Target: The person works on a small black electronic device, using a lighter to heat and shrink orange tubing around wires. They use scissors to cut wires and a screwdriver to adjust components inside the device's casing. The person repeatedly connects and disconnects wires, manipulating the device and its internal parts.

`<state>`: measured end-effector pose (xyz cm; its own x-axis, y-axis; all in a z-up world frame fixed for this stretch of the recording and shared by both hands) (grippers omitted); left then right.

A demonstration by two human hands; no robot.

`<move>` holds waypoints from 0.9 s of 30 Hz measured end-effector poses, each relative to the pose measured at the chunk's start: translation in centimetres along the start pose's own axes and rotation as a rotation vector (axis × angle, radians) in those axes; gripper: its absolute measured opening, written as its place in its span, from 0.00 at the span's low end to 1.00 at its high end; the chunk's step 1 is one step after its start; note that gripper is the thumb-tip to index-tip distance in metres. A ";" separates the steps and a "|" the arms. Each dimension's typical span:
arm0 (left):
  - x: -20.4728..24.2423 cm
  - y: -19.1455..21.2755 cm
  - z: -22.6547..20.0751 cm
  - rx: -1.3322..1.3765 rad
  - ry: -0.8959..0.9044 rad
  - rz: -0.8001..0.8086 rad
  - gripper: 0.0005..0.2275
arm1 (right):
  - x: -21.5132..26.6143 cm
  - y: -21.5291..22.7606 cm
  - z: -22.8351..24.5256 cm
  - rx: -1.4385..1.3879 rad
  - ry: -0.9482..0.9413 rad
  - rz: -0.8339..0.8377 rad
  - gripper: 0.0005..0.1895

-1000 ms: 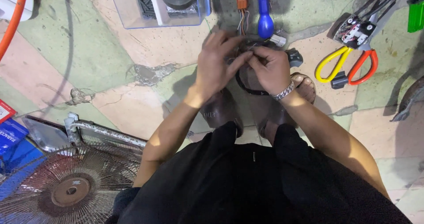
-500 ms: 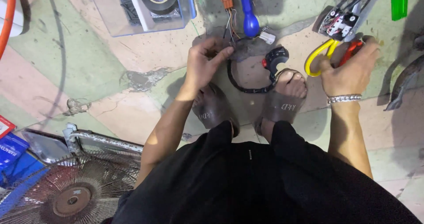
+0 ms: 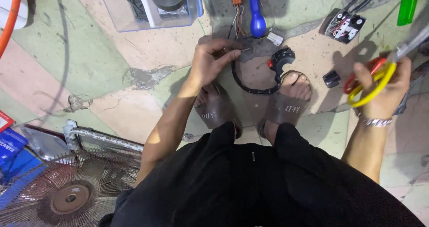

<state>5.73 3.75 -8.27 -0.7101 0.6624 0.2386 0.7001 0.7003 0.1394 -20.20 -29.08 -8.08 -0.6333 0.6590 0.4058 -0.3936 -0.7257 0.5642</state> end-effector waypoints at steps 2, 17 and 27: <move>0.0 0.0 -0.3 -0.088 -0.070 -0.013 0.06 | 2.1 -0.8 5.8 0.046 0.092 -0.034 0.21; 1.9 -2.3 -3.3 0.129 -0.154 -0.186 0.02 | 4.3 -11.6 16.3 0.294 0.256 0.329 0.25; 1.8 -2.7 -3.1 0.162 -0.175 -0.212 0.04 | 4.1 -12.3 15.9 0.285 0.293 0.266 0.22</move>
<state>2.76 2.22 -5.20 -0.8509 0.5230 0.0499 0.5241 0.8516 0.0105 -7.40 -14.29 -1.94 -0.8640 0.3451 0.3666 -0.0206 -0.7517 0.6592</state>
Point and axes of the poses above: each hand's wrist, its own x-axis away from the middle knuckle, its own y-axis out of the back of the hand, z = x × y, the point moved 6 cm from there along -x, towards the middle knuckle, and after that the axes turned 11 degrees about -y, right-handed, at the moved point
